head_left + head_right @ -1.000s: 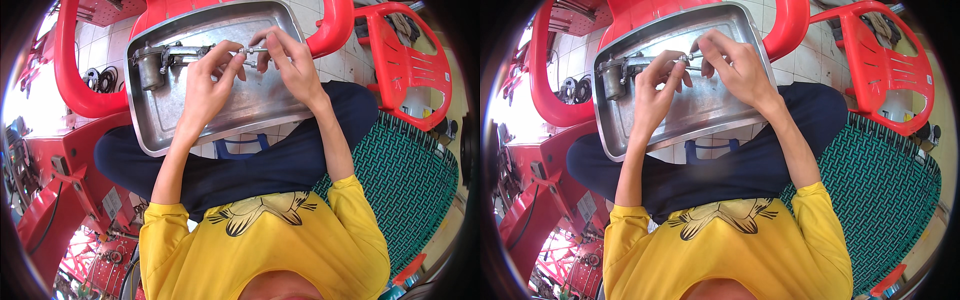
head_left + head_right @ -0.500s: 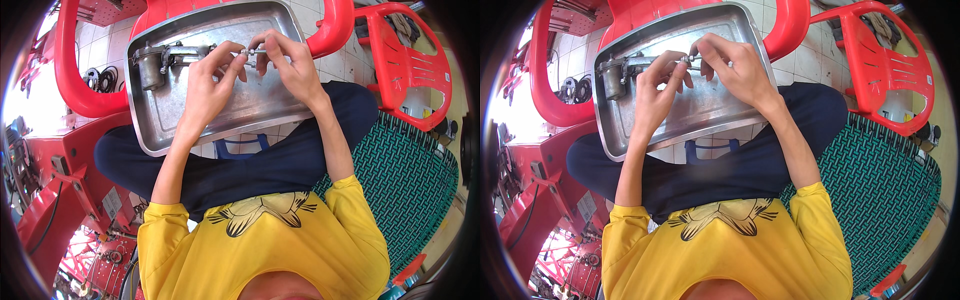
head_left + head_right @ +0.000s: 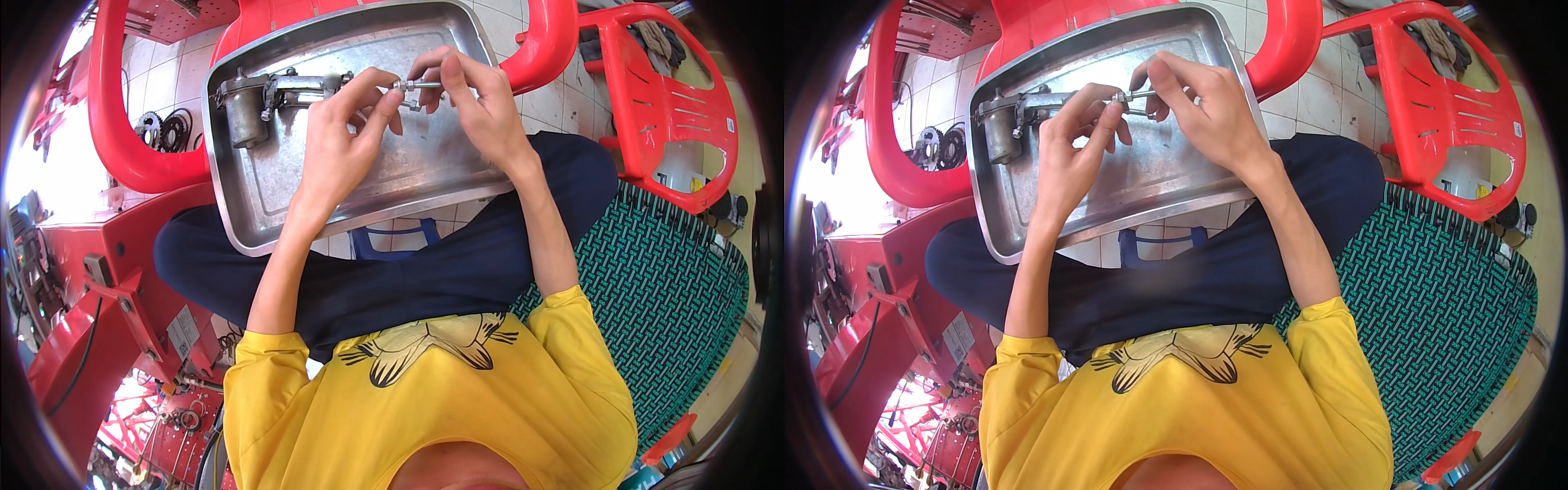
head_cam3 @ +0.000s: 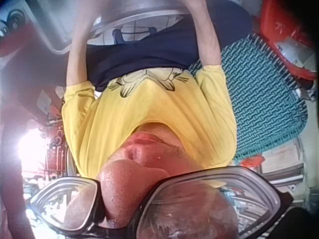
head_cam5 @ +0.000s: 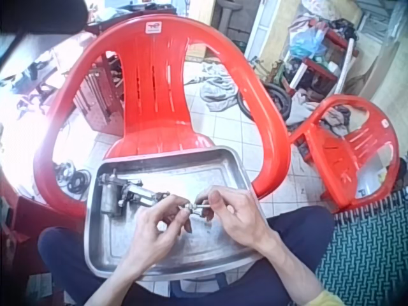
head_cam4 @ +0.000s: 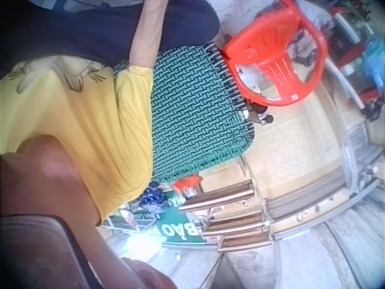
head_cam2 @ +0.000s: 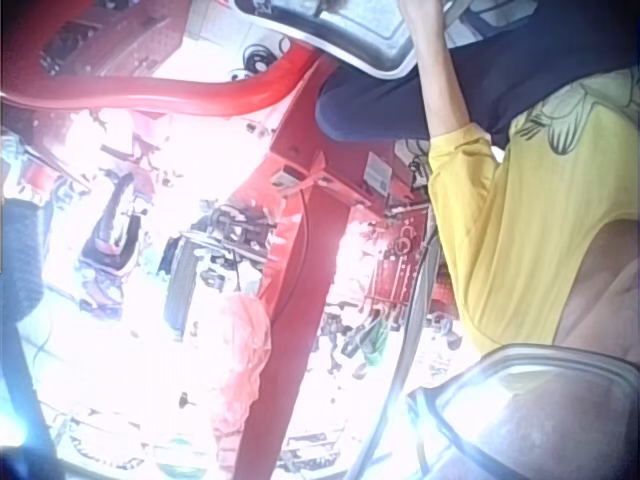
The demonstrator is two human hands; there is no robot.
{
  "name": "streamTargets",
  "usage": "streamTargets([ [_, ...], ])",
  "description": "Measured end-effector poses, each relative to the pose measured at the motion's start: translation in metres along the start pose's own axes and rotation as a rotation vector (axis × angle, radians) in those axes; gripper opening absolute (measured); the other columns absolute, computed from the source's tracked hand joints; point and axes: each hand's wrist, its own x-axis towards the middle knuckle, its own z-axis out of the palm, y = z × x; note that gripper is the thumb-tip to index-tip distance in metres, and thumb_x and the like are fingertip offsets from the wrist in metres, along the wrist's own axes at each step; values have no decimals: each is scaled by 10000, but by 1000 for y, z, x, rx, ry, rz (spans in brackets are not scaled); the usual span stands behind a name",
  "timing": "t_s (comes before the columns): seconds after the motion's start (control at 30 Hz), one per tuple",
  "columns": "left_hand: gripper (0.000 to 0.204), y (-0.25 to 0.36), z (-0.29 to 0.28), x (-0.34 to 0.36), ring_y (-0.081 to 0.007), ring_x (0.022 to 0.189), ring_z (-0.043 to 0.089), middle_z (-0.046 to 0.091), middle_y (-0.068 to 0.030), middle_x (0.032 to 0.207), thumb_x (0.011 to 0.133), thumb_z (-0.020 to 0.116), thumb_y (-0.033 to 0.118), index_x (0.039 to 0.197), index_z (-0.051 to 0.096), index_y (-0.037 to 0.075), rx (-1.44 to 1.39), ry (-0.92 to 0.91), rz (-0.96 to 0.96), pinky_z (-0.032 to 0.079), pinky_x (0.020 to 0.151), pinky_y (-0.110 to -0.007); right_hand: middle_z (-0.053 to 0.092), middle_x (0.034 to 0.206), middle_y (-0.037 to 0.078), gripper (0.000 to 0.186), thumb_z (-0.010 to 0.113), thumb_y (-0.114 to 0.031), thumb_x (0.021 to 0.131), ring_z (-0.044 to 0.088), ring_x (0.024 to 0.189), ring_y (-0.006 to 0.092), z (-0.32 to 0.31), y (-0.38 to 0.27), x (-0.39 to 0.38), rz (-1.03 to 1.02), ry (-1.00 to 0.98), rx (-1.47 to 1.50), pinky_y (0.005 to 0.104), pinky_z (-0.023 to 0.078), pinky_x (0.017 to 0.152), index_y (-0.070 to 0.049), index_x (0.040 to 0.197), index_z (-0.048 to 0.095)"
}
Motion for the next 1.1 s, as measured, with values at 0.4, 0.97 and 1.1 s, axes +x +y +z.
streamTargets([
  [0.4,191,5,-2,-1,-71,619,548,681,-36,705,1053,607,183,1119,680,19,27,-58,-41,481,619,-256,697,778,69,518,514,-491,1082,693,675,158,3,2,0,-27,-23,33,292,525,633,-22,1005,719],
  [0.97,220,4,-2,-1,-75,627,540,676,-37,706,1059,609,215,1124,675,16,16,-59,-49,476,628,-254,682,850,72,544,462,-456,1110,653,731,146,-3,3,-1,-19,-115,-66,286,513,713,36,1030,681],
  [1.1,219,3,-2,-1,-77,625,544,678,-40,706,1058,611,214,1128,674,17,15,-60,-57,478,627,-258,681,843,74,560,456,-472,1109,659,734,146,-1,-4,-2,28,-92,-52,287,512,715,33,1014,679],
])
